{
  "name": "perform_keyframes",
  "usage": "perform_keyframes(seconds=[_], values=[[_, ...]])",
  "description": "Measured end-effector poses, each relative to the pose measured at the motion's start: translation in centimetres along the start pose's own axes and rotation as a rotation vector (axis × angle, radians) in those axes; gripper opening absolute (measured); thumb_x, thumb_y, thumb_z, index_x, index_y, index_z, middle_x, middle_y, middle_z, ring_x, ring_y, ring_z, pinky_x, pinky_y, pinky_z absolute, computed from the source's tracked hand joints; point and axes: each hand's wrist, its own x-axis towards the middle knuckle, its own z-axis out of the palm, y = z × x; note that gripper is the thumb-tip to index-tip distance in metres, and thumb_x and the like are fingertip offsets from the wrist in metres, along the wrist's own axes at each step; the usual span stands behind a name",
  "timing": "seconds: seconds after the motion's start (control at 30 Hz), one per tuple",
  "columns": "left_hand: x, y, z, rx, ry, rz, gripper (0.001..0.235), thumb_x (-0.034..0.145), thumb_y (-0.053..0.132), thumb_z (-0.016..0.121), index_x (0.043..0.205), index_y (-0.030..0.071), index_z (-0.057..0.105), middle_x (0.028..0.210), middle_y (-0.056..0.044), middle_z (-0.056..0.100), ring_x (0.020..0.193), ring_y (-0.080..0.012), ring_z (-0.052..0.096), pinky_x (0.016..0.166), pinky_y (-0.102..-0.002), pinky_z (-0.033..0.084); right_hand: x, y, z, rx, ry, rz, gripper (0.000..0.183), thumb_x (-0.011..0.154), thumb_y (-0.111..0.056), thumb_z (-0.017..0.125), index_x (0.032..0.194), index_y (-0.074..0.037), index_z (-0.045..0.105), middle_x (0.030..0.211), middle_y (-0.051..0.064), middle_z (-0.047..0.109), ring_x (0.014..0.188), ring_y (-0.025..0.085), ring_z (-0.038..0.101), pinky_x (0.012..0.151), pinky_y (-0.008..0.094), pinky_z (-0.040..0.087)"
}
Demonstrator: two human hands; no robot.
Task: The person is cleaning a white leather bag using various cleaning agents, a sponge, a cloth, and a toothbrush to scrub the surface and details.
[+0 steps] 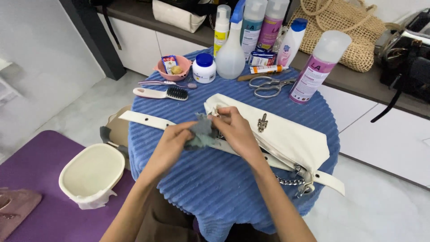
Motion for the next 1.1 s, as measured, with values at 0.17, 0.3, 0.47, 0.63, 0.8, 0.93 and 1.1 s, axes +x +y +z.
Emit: perform_keyframes(seconds=[0.17, 0.3, 0.47, 0.63, 0.8, 0.93, 1.1], values=[[2.5, -4.4, -2.3, -0.306, 0.359, 0.03, 0.037, 0.086, 0.008, 0.05, 0.113, -0.004, 0.073, 0.102, -0.018, 0.066, 0.093, -0.0243, 0.056, 0.089, -0.041, 0.049, 1.1, 0.1, 0.7, -0.057, 0.116, -0.066, 0.047, 0.082, -0.023, 0.067, 0.125, -0.004, 0.065, 0.084, 0.018, 0.077, 0.087, 0.029, 0.073, 0.082, 0.04, 0.056], [1.0, 1.1, -0.3, 0.017, 0.451, 0.301, 0.049, 0.094, 0.005, 0.044, 0.138, -0.005, 0.061, 0.132, -0.03, 0.063, 0.123, -0.0383, 0.059, 0.105, -0.052, 0.042, 1.5, 0.7, 0.3, 0.096, 0.256, -0.129, 0.019, 0.083, -0.016, 0.071, 0.094, -0.001, 0.074, 0.06, 0.015, 0.07, 0.054, 0.02, 0.074, 0.059, 0.032, 0.06], [2.1, 0.5, 4.5, 0.055, 0.19, 0.624, 0.049, 0.101, 0.0, 0.039, 0.149, -0.004, 0.046, 0.154, -0.031, 0.047, 0.144, -0.0451, 0.038, 0.12, -0.059, 0.027, 1.9, 1.3, 0.3, -0.002, 0.363, -0.339, 0.028, 0.096, -0.033, 0.064, 0.084, -0.009, 0.072, 0.063, 0.01, 0.068, 0.064, 0.021, 0.065, 0.071, 0.035, 0.05], [4.9, -3.1, 3.3, 0.247, 0.169, 0.601, 0.055, 0.091, -0.003, 0.037, 0.142, 0.003, 0.058, 0.143, -0.022, 0.061, 0.136, -0.0428, 0.052, 0.121, -0.06, 0.025, 1.5, 0.6, -3.4, 0.515, 0.323, -0.37, 0.024, 0.099, -0.027, 0.053, 0.095, -0.007, 0.066, 0.067, 0.009, 0.064, 0.057, 0.016, 0.066, 0.057, 0.028, 0.059], [3.1, 0.0, 2.8, 0.356, 0.228, 0.71, 0.057, 0.085, -0.01, 0.04, 0.139, -0.004, 0.058, 0.138, -0.029, 0.062, 0.133, -0.0457, 0.054, 0.121, -0.058, 0.027, 3.0, -0.4, -6.8, 0.751, 0.151, -0.347, 0.022, 0.094, -0.026, 0.059, 0.09, -0.005, 0.064, 0.06, 0.004, 0.037, 0.045, 0.02, 0.053, 0.045, 0.033, 0.053], [1.5, 3.8, 5.1, 0.325, 0.116, 0.79, 0.065, 0.085, -0.005, 0.04, 0.148, 0.004, 0.052, 0.149, -0.021, 0.056, 0.14, -0.0405, 0.051, 0.122, -0.057, 0.027, 2.8, -1.1, -7.5, 0.764, 0.108, -0.293, 0.024, 0.092, -0.024, 0.061, 0.097, -0.002, 0.066, 0.065, -0.001, 0.034, 0.049, 0.013, 0.048, 0.045, 0.029, 0.052], [0.3, 3.4, 3.1, 0.483, 0.132, 0.789, 0.046, 0.086, -0.004, 0.048, 0.128, 0.004, 0.068, 0.127, -0.019, 0.071, 0.124, -0.0382, 0.064, 0.116, -0.052, 0.04, 3.3, -2.9, -11.8, 0.683, -0.014, -0.126, 0.024, 0.091, -0.034, 0.063, 0.081, -0.013, 0.056, 0.059, -0.007, 0.025, 0.045, 0.01, 0.039, 0.047, 0.027, 0.037]])
